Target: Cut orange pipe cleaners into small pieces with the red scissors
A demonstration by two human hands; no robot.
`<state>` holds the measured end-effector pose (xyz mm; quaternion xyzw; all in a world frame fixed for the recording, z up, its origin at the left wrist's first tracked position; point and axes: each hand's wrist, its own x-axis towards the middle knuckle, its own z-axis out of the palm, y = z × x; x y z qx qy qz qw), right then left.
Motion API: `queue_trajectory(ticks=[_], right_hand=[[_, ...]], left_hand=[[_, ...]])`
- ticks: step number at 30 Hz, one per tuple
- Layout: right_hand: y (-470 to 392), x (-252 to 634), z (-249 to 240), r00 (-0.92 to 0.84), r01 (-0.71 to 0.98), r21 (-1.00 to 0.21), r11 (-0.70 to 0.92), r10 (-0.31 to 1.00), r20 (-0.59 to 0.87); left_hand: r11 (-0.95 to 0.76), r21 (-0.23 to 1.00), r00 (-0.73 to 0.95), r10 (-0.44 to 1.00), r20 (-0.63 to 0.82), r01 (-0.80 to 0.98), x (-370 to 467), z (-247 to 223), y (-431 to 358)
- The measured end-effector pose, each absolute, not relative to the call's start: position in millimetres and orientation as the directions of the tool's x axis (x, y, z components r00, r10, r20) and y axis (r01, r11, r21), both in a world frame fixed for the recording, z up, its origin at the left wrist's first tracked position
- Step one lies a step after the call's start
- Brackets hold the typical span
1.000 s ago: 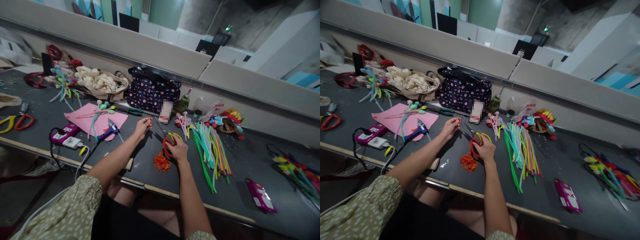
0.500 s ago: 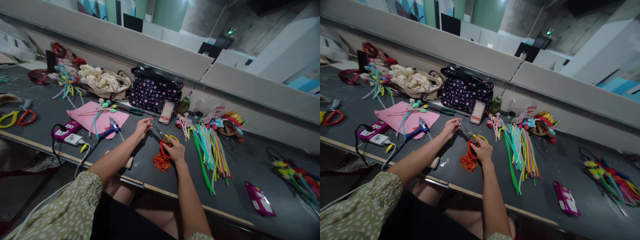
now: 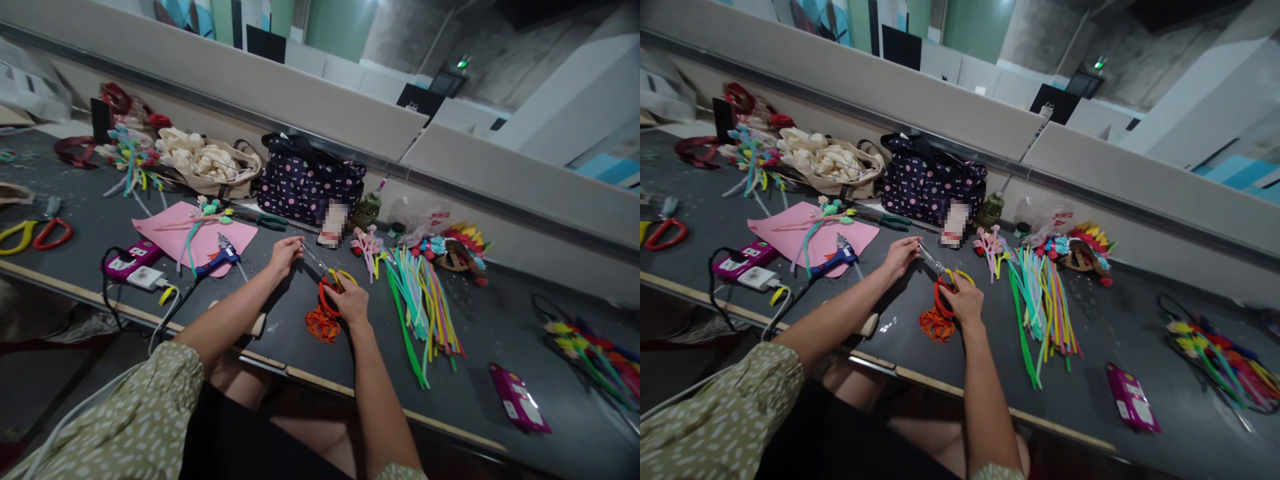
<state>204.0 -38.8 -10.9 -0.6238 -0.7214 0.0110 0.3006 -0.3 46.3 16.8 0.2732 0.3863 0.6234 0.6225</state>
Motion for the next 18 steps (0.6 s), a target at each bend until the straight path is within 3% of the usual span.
queue_trajectory(ticks=[18], right_hand=[[-38.2,201.5,-11.4,-0.043,0.916,-0.357,0.181,0.932,0.36]], left_hand=[[0.087,0.83,-0.111,0.978,-0.176,-0.551,0.4,18.7,45.8]])
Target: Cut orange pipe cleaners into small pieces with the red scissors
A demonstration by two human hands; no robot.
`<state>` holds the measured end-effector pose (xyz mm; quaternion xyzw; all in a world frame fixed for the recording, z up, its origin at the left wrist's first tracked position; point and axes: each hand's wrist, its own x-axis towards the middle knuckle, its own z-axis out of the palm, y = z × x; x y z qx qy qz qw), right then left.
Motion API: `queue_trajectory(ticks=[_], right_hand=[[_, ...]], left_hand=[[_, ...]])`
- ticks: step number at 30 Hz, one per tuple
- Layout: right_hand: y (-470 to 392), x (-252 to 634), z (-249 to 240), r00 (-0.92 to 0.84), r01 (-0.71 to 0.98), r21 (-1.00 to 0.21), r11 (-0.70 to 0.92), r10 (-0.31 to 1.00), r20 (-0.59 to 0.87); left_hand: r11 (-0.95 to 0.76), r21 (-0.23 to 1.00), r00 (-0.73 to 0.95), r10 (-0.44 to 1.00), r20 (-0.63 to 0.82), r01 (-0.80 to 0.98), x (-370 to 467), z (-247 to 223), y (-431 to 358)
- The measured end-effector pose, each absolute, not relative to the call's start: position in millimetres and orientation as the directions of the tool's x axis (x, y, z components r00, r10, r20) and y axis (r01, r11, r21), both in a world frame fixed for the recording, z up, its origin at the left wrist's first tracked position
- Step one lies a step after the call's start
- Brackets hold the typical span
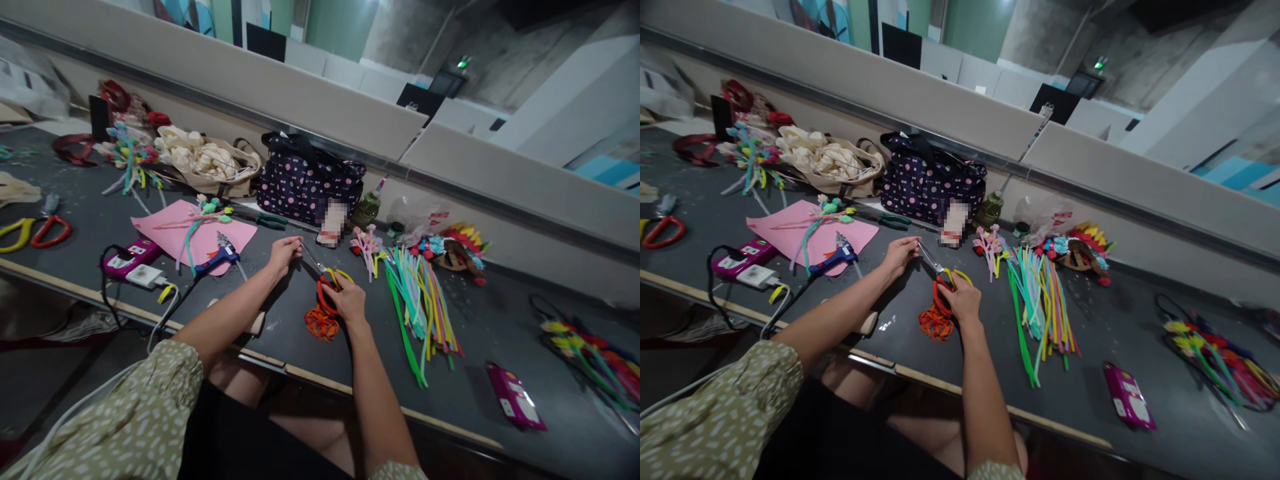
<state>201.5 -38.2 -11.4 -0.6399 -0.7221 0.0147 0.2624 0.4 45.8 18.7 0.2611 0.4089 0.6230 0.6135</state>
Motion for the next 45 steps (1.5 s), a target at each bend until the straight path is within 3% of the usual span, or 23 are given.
queue_trajectory(ticks=[31,38,45], right_hand=[[-38.7,203.9,-6.8,-0.04,0.957,-0.258,0.134,0.94,0.338],[-38.6,205.0,-8.1,-0.04,0.933,-0.324,0.158,0.938,0.343],[-39.4,204.3,-8.2,-0.05,0.922,-0.344,0.177,0.936,0.35]], left_hand=[[0.145,0.856,-0.165,0.952,-0.257,-0.497,-1.6,14.8,48.8],[-0.035,0.945,-0.247,0.968,-0.049,-0.324,0.5,16.0,48.2],[-0.007,0.95,-0.205,0.977,-0.06,-0.311,-1.5,17.1,47.0]])
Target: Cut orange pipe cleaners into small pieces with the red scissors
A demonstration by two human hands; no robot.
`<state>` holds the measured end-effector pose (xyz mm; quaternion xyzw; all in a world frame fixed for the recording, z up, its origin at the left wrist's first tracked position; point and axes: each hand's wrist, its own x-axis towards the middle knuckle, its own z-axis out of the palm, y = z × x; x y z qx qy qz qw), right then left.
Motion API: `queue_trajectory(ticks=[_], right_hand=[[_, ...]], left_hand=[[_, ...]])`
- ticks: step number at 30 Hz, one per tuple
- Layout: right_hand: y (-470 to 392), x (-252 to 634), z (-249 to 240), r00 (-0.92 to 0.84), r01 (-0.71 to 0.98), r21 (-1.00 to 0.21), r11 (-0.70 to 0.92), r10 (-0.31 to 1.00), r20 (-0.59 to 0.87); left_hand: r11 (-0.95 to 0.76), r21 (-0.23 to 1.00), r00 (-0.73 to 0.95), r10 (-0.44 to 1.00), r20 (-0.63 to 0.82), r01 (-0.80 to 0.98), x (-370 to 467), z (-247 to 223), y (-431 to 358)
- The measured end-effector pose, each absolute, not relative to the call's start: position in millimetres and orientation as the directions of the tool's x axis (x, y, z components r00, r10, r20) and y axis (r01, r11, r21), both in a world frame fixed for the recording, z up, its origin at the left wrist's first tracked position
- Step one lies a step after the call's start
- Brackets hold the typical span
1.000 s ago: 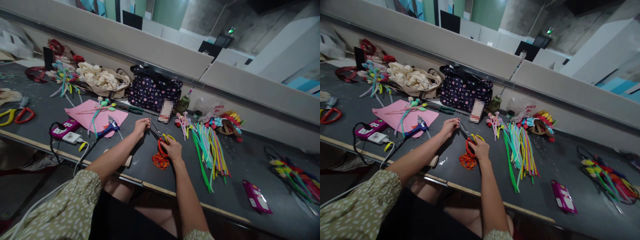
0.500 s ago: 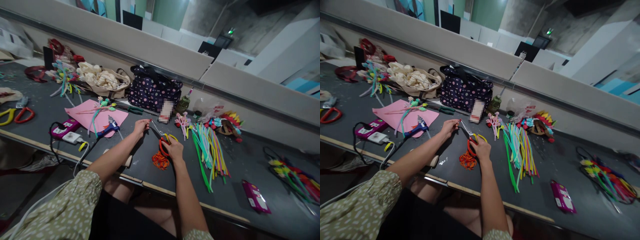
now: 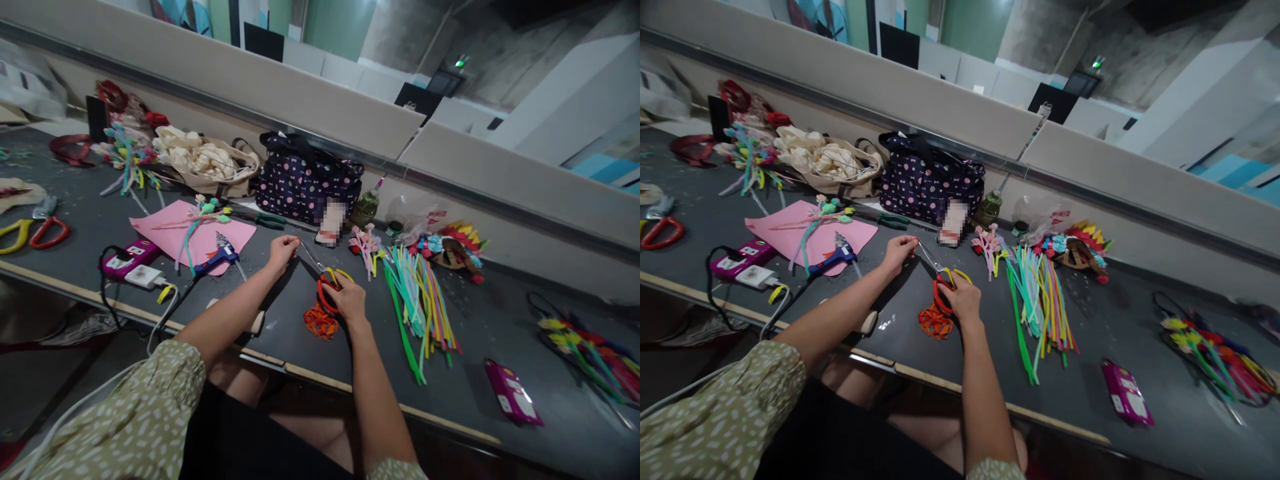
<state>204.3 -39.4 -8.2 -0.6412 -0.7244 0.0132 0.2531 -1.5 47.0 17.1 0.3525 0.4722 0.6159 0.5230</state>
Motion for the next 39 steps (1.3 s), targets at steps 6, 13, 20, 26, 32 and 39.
queue_trajectory(ticks=[6,13,20,26,32,39], right_hand=[[-40,204,-9,-0.053,0.92,-0.344,0.186,0.931,0.361],[-39,205,-11,-0.057,0.929,-0.322,0.183,0.929,0.365],[-42,202,-4,-0.071,0.946,-0.278,0.165,0.946,0.317],[-47,197,6,-0.097,0.934,-0.303,0.189,0.95,0.296],[-43,202,2,-0.105,0.935,-0.289,0.204,0.94,0.324],[-41,207,-5,-0.08,0.94,-0.288,0.185,0.936,0.343]], left_hand=[[0.051,0.936,-0.18,0.976,-0.12,-0.348,-3,17,48],[0.067,0.935,-0.174,0.976,-0.134,-0.348,-3,17,49],[0.081,0.929,-0.158,0.977,-0.146,-0.362,-3,19,48],[0.091,0.913,-0.122,0.981,-0.151,-0.399,-4,24,45],[0.083,0.903,-0.115,0.983,-0.144,-0.423,-4,23,45],[0.09,0.905,-0.099,0.985,-0.143,-0.415,-4,24,45]])
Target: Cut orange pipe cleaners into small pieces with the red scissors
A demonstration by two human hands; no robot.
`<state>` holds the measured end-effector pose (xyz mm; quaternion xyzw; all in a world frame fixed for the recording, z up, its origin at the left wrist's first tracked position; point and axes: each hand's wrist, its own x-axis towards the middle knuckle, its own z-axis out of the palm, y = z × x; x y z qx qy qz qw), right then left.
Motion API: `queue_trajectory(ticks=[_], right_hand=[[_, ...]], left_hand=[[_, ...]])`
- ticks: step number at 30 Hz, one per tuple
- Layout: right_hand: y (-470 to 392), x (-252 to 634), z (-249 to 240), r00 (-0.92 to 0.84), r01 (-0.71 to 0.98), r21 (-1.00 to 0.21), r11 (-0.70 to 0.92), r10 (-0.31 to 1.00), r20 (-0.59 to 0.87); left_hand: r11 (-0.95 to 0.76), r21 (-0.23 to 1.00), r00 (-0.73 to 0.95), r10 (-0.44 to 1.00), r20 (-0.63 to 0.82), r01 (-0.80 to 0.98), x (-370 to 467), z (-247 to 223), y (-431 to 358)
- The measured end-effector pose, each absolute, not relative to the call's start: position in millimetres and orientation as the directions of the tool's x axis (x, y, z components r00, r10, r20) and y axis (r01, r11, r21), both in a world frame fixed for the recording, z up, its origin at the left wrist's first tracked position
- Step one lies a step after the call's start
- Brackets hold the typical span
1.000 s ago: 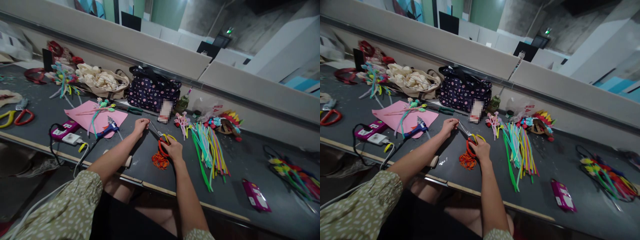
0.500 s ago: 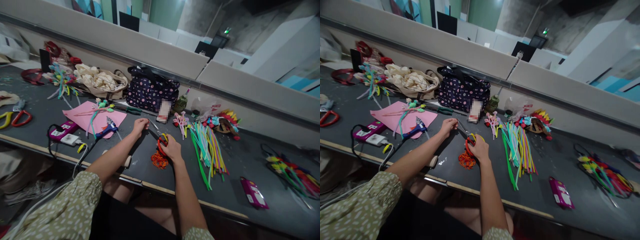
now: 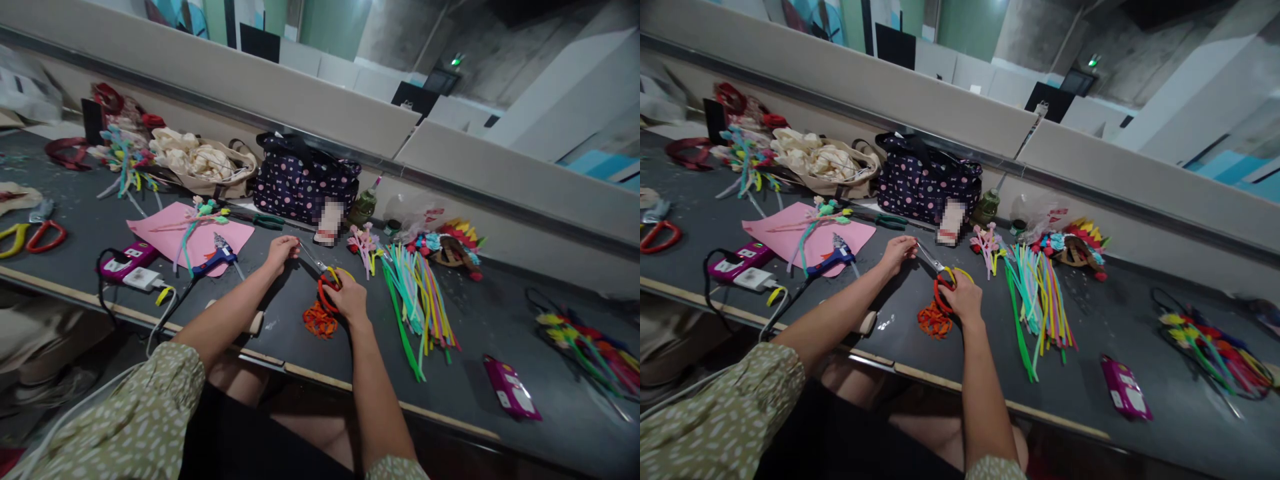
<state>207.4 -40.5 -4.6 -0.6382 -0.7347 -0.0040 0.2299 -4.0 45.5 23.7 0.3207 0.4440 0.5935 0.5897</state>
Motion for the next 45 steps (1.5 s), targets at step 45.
queue_trajectory(ticks=[45], right_hand=[[-39.2,209.0,-3.1,-0.089,0.932,-0.313,0.184,0.952,0.294]], left_hand=[[0.206,0.888,-0.016,0.972,-0.233,-0.411,-5.6,19.4,47.6]])
